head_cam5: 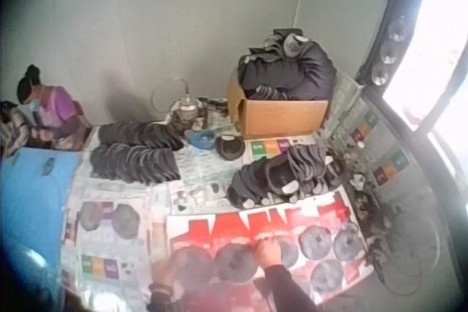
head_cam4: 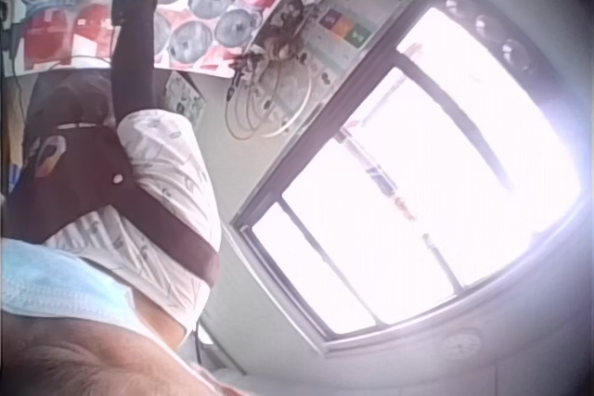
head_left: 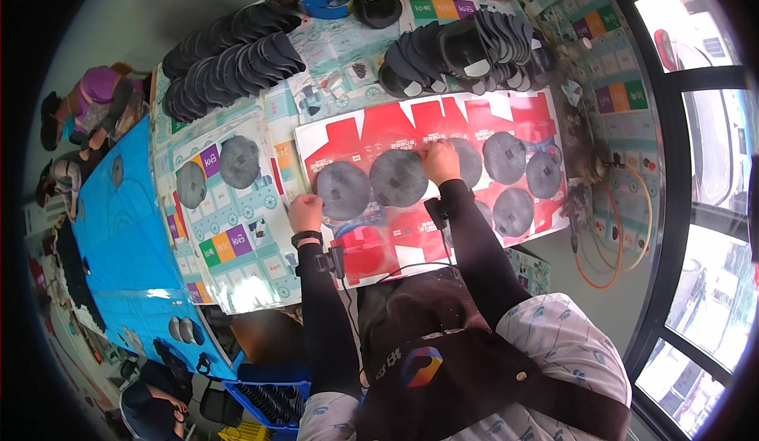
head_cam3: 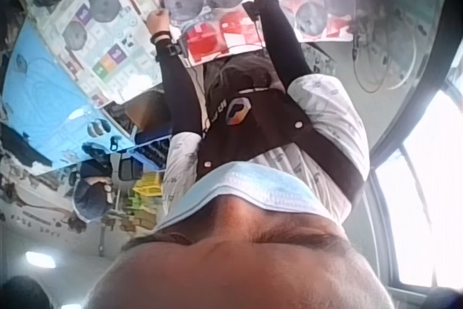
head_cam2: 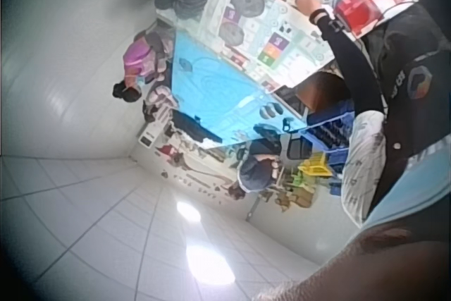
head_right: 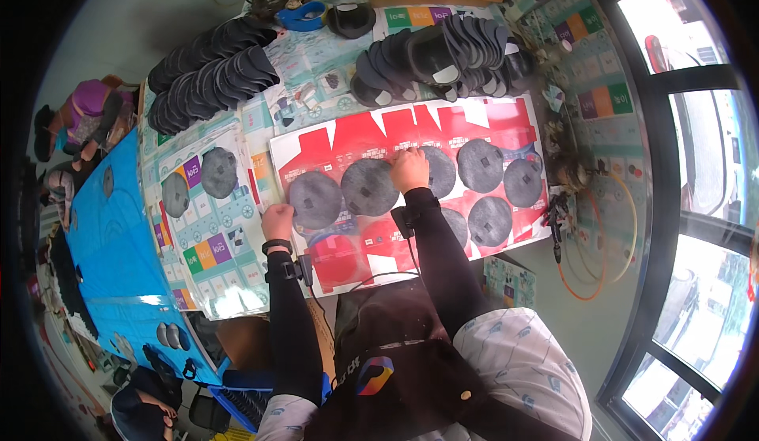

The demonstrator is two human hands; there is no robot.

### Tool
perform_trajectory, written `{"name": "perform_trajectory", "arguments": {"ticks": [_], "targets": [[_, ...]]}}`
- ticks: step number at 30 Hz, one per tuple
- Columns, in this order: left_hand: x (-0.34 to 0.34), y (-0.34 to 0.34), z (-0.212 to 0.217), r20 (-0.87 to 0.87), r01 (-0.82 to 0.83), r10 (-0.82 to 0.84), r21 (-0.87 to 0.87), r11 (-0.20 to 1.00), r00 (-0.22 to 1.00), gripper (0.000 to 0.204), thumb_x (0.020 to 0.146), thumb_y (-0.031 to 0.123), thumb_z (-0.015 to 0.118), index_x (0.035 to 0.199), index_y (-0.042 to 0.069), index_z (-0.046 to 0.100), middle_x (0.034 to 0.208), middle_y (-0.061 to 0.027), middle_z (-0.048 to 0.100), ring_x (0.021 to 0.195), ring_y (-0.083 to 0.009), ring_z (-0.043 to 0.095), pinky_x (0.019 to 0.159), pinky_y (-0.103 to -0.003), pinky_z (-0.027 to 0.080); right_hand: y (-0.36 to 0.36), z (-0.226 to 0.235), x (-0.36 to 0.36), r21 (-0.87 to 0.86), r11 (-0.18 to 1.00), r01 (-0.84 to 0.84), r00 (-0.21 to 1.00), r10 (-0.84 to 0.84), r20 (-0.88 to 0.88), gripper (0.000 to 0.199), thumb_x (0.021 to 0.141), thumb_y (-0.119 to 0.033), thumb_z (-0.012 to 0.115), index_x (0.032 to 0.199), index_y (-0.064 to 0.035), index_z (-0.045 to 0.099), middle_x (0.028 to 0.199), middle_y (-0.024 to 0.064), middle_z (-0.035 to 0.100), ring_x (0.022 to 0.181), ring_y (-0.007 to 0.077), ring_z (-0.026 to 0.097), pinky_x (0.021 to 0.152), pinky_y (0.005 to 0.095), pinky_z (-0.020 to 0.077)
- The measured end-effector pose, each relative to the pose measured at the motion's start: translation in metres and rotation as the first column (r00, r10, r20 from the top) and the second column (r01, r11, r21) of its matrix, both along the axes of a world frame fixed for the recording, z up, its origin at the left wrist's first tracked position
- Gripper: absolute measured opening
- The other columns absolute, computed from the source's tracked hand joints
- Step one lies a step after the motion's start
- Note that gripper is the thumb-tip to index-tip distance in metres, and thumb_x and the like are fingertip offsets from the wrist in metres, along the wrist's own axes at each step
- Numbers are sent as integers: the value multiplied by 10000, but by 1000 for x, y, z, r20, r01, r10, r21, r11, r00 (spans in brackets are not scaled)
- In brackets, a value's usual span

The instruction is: The worker is applying adhesive to circular shoe components on a template and then organizing the pieces.

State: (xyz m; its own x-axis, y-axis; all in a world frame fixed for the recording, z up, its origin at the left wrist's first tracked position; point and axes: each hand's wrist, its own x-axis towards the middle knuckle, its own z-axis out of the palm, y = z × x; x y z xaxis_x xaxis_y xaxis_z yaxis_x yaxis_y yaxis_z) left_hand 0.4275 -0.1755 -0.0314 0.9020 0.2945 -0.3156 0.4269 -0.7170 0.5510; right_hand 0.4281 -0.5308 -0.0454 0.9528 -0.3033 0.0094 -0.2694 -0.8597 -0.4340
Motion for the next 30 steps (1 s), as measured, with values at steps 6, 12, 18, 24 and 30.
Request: {"name": "perform_trajectory", "arguments": {"ticks": [6, 12, 18, 24, 30], "targets": [[3, -8, 4, 4, 19, -19, 17, 1000, 1000, 211, 794, 262, 729, 873, 68, 758, 857, -127, 757, 841, -319, 732, 801, -415, 570, -7, 2, 1, -25, 999, -28, 999, 27, -37, 151, 858, -202, 662, 818, -102, 768, 898, 143, 713, 943, 372, 639, 838, 474, 522], [-1, -3, 7, -2, -13, 13, -18, 1000, 1000, 208, 798, 257, 722, 872, 66, 755, 870, -128, 756, 850, -316, 731, 796, -413, 569, 4, 11, 1, 16, 1000, -4, 998, 5, -68, 148, 855, -204, 673, 800, -101, 764, 908, 148, 707, 901, 380, 643, 817, 483, 516], [3, -13, 5, 21, 19, -18, -35, 999, 1000, 212, 793, 262, 719, 869, 67, 752, 865, -122, 755, 848, -316, 729, 799, -417, 568, -13, -2, -4, -62, 998, 32, 999, -32, -2, 115, 810, -223, 726, 791, -119, 770, 894, 129, 707, 885, 360, 650, 798, 459, 518], [-2, -3, 6, 27, -6, 6, -32, 999, 1000, 210, 790, 264, 721, 875, 75, 755, 879, -122, 756, 859, -318, 728, 802, -421, 567, 14, 13, -3, -191, 981, 42, 998, -50, -40, 80, 792, -200, 725, 804, -137, 773, 890, 103, 701, 945, 330, 644, 785, 461, 515], [-2, -4, 1, 52, 3, -1, -41, 999, 999, 205, 790, 266, 729, 879, 83, 756, 880, -118, 755, 857, -318, 725, 797, -419, 566, 13, 11, -6, -198, 979, 55, 998, -55, 6, 95, 793, -205, 724, 799, -116, 756, 899, 113, 696, 937, 333, 637, 790, 476, 500]]}}
